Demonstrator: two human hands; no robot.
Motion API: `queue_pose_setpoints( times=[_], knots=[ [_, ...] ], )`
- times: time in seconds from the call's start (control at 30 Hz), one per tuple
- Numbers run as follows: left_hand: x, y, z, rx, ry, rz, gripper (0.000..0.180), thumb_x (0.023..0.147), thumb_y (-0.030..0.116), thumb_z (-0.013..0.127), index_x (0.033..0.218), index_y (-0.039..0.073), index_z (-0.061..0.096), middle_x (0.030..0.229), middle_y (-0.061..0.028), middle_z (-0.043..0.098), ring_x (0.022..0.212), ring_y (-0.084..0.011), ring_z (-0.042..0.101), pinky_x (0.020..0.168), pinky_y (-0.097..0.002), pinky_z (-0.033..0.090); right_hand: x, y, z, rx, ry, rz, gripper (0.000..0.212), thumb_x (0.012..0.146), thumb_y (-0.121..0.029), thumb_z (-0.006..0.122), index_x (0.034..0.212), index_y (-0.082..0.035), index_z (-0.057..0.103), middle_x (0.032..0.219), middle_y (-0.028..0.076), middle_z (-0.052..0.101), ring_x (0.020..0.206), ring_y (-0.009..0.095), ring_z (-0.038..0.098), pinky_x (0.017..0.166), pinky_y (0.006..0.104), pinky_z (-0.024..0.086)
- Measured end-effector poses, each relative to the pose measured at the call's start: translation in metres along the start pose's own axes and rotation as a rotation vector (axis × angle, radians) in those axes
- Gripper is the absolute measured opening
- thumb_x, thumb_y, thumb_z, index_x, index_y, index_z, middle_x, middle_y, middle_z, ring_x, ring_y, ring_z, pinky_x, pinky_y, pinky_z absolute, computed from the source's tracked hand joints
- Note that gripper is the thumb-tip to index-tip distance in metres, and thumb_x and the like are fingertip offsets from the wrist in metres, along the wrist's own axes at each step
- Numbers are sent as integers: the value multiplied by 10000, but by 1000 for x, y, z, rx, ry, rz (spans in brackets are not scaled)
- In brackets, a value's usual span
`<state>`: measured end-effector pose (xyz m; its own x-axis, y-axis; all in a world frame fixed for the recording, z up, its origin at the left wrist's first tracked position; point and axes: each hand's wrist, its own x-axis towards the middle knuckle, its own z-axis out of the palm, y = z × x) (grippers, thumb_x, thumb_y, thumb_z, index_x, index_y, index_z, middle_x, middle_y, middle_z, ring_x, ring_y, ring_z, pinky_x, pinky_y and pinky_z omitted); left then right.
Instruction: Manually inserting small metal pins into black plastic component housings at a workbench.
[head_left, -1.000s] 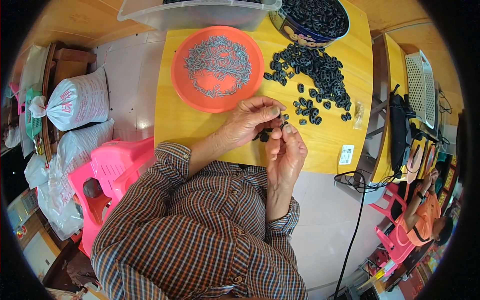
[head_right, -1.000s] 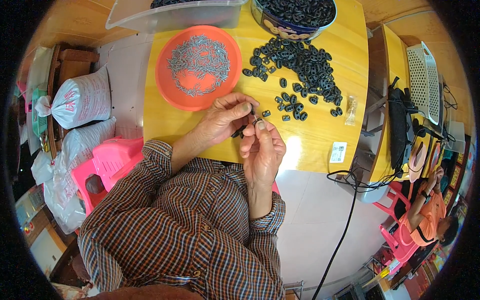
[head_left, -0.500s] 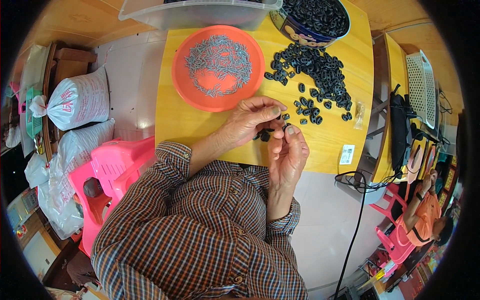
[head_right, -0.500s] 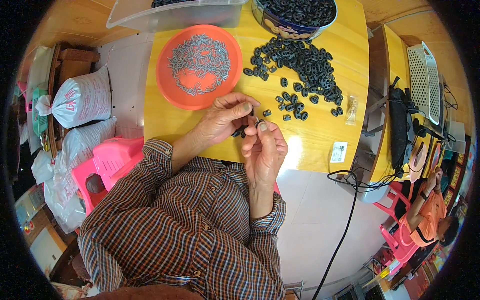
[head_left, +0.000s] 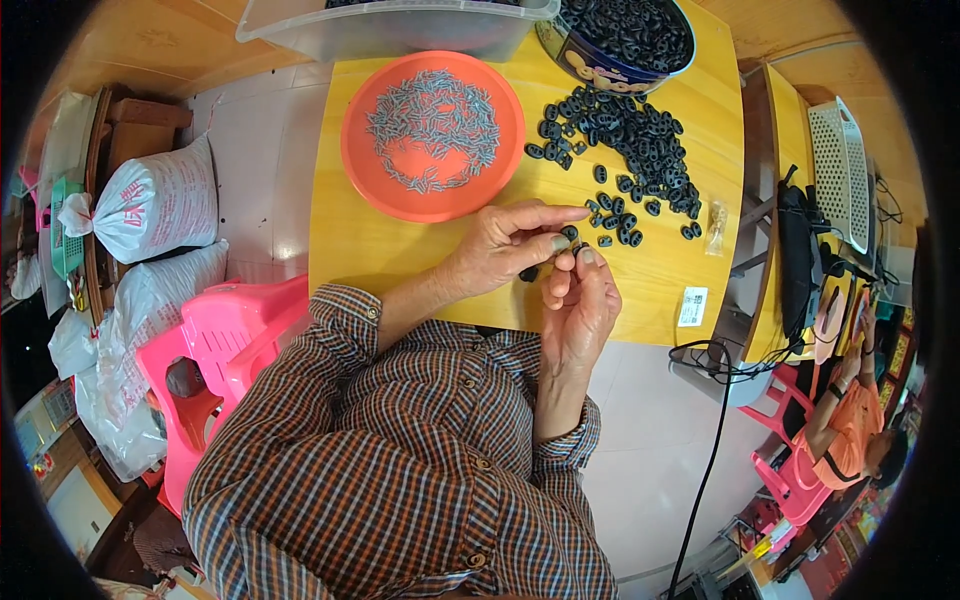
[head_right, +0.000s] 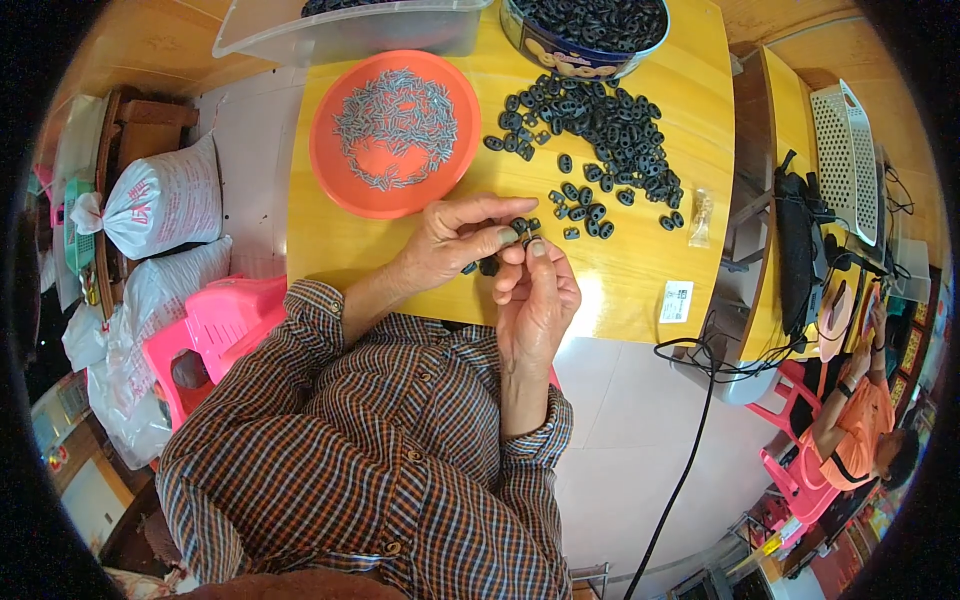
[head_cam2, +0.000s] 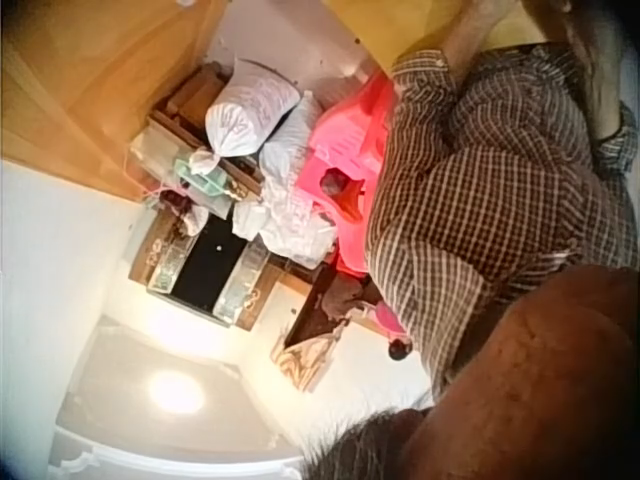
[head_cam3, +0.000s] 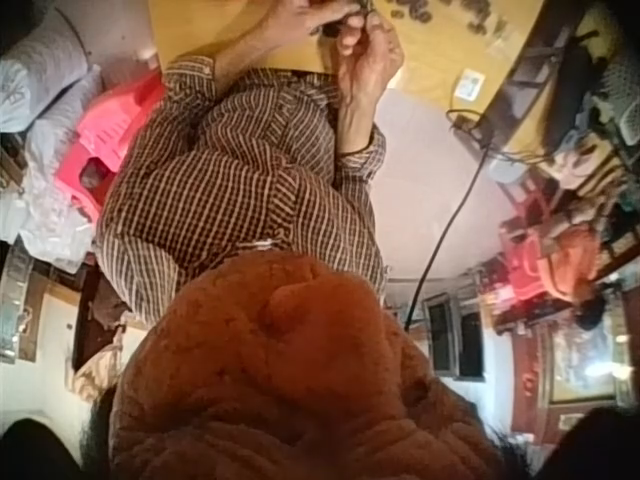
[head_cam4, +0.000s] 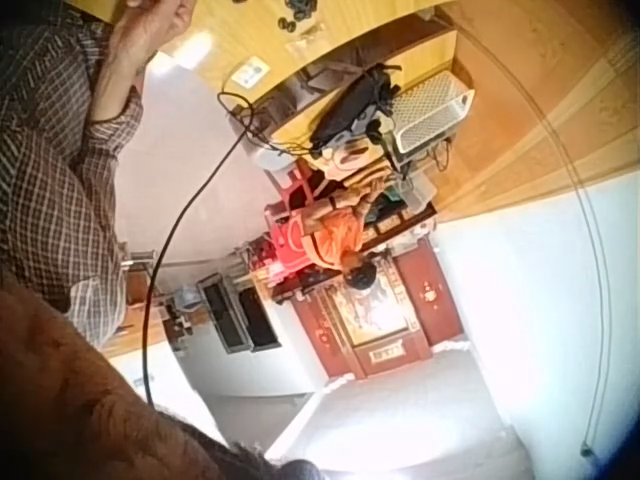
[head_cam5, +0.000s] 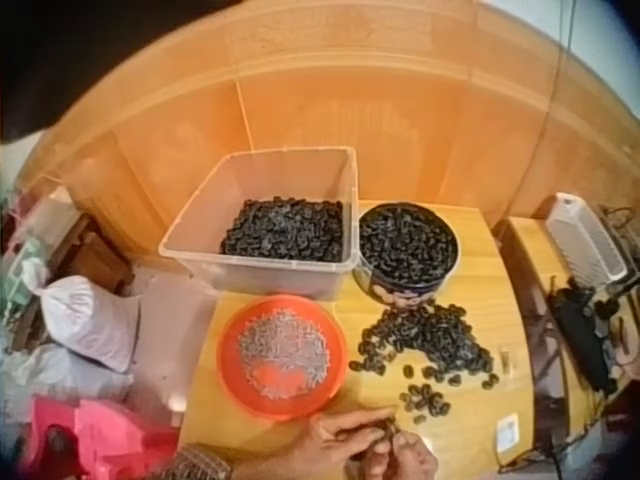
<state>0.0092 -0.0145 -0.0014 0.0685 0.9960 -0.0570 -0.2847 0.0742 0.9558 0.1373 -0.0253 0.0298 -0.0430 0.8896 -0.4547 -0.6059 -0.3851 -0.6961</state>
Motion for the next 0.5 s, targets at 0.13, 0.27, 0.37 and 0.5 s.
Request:
queue_pose_setpoints(
  times=[0.13,0.27,0.37,0.5],
  knots=[
    [-1,2,-3,-41,-37,-46,318,883,-14,543,1192,42,596,894,-2,636,823,-36,563,729,-199,473,-2,0,1,-87,47,-40,165,921,-154,544,927,8,576,752,65,617,526,75,499,444,183,388],
    [-1,0,-3,-40,-44,-51,315,881,-15,544,1186,42,599,884,-3,634,820,-40,569,723,-202,476,-2,2,-1,-83,46,-56,167,917,-155,552,922,10,581,745,68,619,515,78,508,438,184,395],
    [-2,-1,-3,-50,-35,-100,304,879,-14,545,1172,37,606,882,-7,634,808,-46,575,720,-206,478,0,3,-1,-83,57,-65,166,918,-153,553,919,11,580,745,67,618,515,79,509,435,186,395],
    [-1,-6,-2,22,-27,-5,312,852,-11,559,1148,60,628,843,-4,617,778,-54,566,682,-206,460,1,4,-2,-70,72,-69,161,921,-144,546,915,12,581,741,68,616,518,80,512,437,183,397]
  ],
)
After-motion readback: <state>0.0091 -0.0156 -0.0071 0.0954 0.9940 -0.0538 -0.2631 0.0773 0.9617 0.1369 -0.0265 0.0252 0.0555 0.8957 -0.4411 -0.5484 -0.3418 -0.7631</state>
